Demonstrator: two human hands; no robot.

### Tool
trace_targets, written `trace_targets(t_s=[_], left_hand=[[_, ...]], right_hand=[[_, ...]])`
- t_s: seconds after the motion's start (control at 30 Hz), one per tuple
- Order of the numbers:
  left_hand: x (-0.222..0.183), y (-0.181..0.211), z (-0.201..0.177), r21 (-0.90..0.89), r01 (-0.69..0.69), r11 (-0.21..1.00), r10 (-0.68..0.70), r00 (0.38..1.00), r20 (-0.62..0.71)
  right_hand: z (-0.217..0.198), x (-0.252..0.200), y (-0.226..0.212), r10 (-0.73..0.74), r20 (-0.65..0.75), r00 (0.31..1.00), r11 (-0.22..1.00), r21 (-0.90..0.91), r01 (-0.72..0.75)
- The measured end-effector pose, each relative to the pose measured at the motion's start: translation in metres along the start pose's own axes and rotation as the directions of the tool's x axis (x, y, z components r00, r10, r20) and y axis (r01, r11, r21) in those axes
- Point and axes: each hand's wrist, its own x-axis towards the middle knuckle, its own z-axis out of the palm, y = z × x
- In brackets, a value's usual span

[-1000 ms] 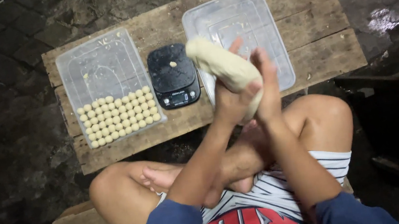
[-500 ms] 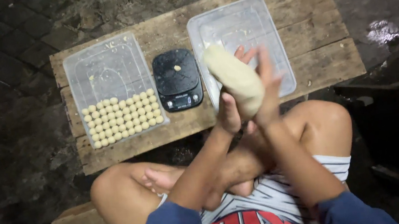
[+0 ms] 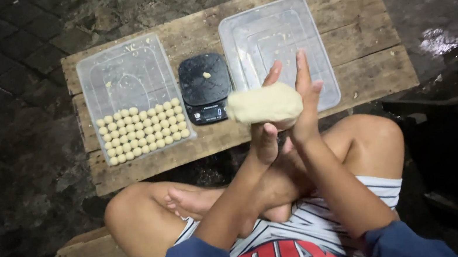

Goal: Kneading a large piece of dough and rolling it into a long cylindrical shape on a plastic tray.

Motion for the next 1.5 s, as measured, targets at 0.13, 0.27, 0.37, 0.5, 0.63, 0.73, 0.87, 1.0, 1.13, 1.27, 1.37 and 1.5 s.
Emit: trace_targets(t_s=[0.13,0.27,0.37,0.5,0.63,0.73,0.87,1.0,1.13,1.27,1.37,1.5], left_hand=[[0.015,0.015,-0.001,-0.044,-0.014,0.999,0.015,1.000,0.016],[0.021,0.013,-0.007,0.102,-0.058,0.993,0.059,0.998,0.001],[0.031,0.006,-0.022,0.518,-0.140,0.844,0.170,0.985,-0.011],[0.029,0.011,0.002,0.767,-0.185,0.614,0.250,0.968,0.034],[0.019,-0.001,0.009,0.822,-0.206,0.531,0.241,0.967,0.087],[0.026,0.005,0.008,0.599,-0.073,0.797,0.132,0.990,-0.056],[0.034,0.021,-0.003,0.859,0.092,0.503,0.027,0.992,-0.121],[0.004,0.022,0.017,0.883,-0.230,0.409,0.090,0.973,0.212],[0.005,0.016,0.018,0.883,-0.231,0.409,0.111,0.973,0.203],[0.006,0.014,0.015,0.896,-0.232,0.379,0.126,0.972,0.198],[0.011,0.010,0.012,0.903,-0.236,0.359,0.157,0.969,0.191],[0.005,0.004,0.001,0.916,-0.213,0.340,0.164,0.973,0.165]], right_hand=[[0.027,-0.044,-0.032,-0.071,-0.033,0.997,0.981,-0.186,0.064],[0.005,-0.015,-0.023,0.066,0.007,0.998,0.996,0.060,-0.066],[0.029,-0.030,-0.058,-0.035,-0.112,0.993,0.999,-0.035,0.031],[0.034,-0.035,-0.069,0.012,-0.321,0.947,0.989,0.141,0.035],[0.030,-0.029,-0.049,0.000,-0.300,0.954,0.984,0.170,0.053],[0.022,-0.028,-0.031,-0.010,-0.278,0.961,0.980,0.188,0.064],[0.012,-0.026,-0.015,-0.013,-0.233,0.972,0.973,0.222,0.067],[-0.019,-0.002,-0.026,-0.138,-0.148,0.979,0.903,0.388,0.185],[0.006,-0.027,-0.017,-0.092,-0.154,0.984,0.961,0.246,0.128],[-0.026,0.000,0.045,-0.288,-0.142,0.947,0.806,0.499,0.320],[0.004,-0.022,-0.020,-0.149,-0.053,0.987,0.707,0.692,0.144],[0.020,-0.051,-0.049,-0.085,0.025,0.996,0.815,0.577,0.055]])
